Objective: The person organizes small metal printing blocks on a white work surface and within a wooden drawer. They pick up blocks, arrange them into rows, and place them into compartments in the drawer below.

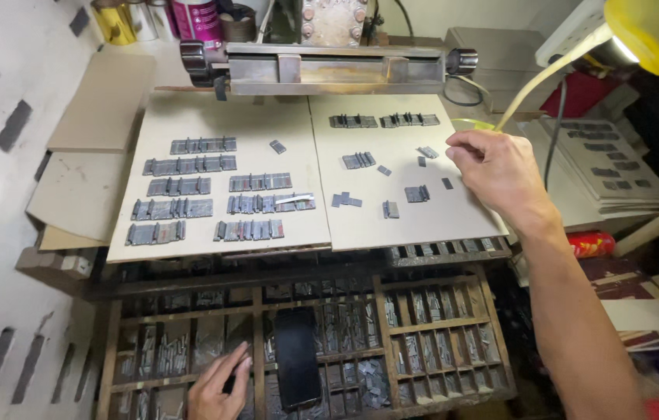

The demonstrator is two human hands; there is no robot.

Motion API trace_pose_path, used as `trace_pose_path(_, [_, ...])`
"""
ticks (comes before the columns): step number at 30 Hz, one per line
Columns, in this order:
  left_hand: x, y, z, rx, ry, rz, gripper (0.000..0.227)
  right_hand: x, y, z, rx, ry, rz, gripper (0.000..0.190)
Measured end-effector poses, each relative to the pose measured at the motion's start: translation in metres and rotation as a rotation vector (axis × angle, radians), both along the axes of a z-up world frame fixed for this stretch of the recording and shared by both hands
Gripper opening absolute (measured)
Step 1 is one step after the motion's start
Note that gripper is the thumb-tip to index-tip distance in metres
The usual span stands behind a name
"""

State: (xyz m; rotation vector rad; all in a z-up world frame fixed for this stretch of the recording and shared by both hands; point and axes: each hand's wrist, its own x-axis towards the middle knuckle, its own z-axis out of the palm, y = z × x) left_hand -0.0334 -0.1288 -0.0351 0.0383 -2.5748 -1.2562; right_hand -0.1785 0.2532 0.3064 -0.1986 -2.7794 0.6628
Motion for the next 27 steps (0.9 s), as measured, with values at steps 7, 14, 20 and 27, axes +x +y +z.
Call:
trace_pose_path(7, [0.009,0.017,0.004,0.080,0.035,-0.093,0.029,-0.041,0.019,-0.036,0.125,0.011,0.105,0.019])
trace_pose_path(14, [0.005,0.028,0.011,0.090,0.018,-0.133,0.031,-0.045,0.025,-0.036,0.128,0.056,0.137,0.013])
trace_pose_path(20, [0.000,0.033,0.003,0.099,-0.094,-0.158,0.033,-0.032,0.025,-0.017,-0.011,-0.070,0.066,0.027])
trace_pose_path(27, [0.001,0.028,-0.003,0.029,-0.234,-0.197,0.036,-0.035,0.018,-0.022,-0.006,-0.052,0.058,0.015])
